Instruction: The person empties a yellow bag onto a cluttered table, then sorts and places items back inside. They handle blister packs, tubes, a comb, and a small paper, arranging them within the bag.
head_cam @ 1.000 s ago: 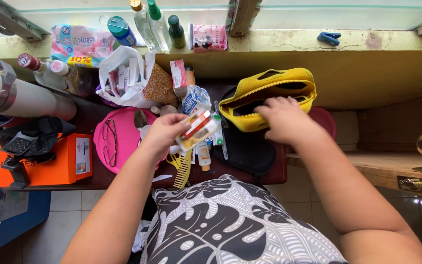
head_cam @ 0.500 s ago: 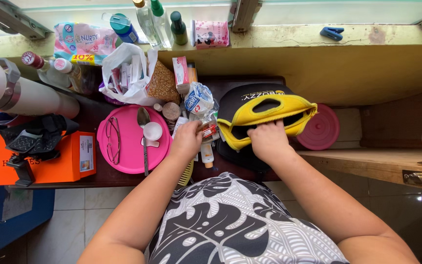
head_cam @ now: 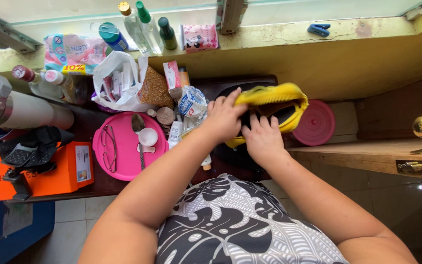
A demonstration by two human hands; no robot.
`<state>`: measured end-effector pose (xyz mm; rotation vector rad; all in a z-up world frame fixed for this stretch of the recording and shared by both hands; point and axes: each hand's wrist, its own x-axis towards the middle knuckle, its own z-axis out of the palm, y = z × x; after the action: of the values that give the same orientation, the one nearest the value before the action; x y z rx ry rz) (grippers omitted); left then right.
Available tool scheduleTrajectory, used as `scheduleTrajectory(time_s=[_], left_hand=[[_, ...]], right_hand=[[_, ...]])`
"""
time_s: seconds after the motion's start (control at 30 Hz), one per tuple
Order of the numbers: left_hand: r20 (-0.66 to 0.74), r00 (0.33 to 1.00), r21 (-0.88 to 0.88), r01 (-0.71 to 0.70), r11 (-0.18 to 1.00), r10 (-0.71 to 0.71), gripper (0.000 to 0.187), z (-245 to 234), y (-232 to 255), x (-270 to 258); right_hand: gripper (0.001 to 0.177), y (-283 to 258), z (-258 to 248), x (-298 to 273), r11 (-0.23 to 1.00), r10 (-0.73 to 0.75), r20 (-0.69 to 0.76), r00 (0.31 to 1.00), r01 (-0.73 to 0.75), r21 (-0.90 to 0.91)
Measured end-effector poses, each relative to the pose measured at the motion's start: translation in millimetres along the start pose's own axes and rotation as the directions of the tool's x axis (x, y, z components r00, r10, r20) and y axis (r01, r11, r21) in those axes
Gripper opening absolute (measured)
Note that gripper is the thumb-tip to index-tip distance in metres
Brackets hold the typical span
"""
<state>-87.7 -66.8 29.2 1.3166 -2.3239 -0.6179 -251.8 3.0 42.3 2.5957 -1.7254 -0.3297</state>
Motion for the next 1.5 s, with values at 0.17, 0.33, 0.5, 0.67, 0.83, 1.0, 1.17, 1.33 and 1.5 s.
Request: scheduleTrajectory(time_s=[0.17,0.33,0.5,0.67,0.83,1.0,1.17,1.33,1.5], left_hand=[[0.157,0.971,0.122,0.161,0.979,-0.179,0.079,-19.5,-6.5,50.1],[0.146,0.967,0.315,0.154,0.937,-0.208,0.107,-18.8,10.4,44.7],[-0.012,0.992,0.34,0.122,0.932,-0.126,0.07,-6.7,-3.0,44.6],[0.027,0.999,0.135,0.043,0.99,-0.047,0.075,-8.4,-17.6,42.3],[0.047,0.997,0.02,-0.065,0.998,0.064,0.074,-3.4,-8.9,35.0],[0.066,0.993,0.025,-0.098,0.995,0.096,0.072,-7.9,-11.9,34.3],[0.095,0.995,-0.017,-0.017,1.0,0.019,0.079,-12.3,-19.3,38.2],[0.078,0.995,-0.054,0.06,0.997,-0.055,0.078,-18.9,-21.6,51.4],[0.119,0.986,-0.065,0.125,0.99,-0.116,0.077,-21.6,-19.3,56.2]], right_hand=[[0.042,1.0,7.1,-14.5,0.998,-0.058,-0.085,0.995,0.055,-0.042],[0.044,0.8,2.3,-11.1,0.998,-0.059,-0.146,0.988,0.058,-0.015],[0.041,5.8,5.3,-9.5,0.986,-0.164,-0.036,0.986,0.163,-0.025],[0.036,12.9,20.2,9.5,0.937,-0.127,0.094,0.987,0.089,0.337],[0.036,28.7,51.1,77.9,0.804,0.049,0.401,0.915,-0.275,0.528],[0.046,30.9,89.5,117.5,0.784,0.15,0.348,0.925,-0.326,0.528],[0.046,31.4,101.1,123.3,0.869,0.107,0.379,0.919,-0.272,0.413],[0.041,40.4,101.7,126.9,0.856,0.046,0.48,0.876,-0.282,0.433],[0.045,40.7,111.4,128.9,0.895,-0.11,0.352,0.93,-0.062,0.442]])
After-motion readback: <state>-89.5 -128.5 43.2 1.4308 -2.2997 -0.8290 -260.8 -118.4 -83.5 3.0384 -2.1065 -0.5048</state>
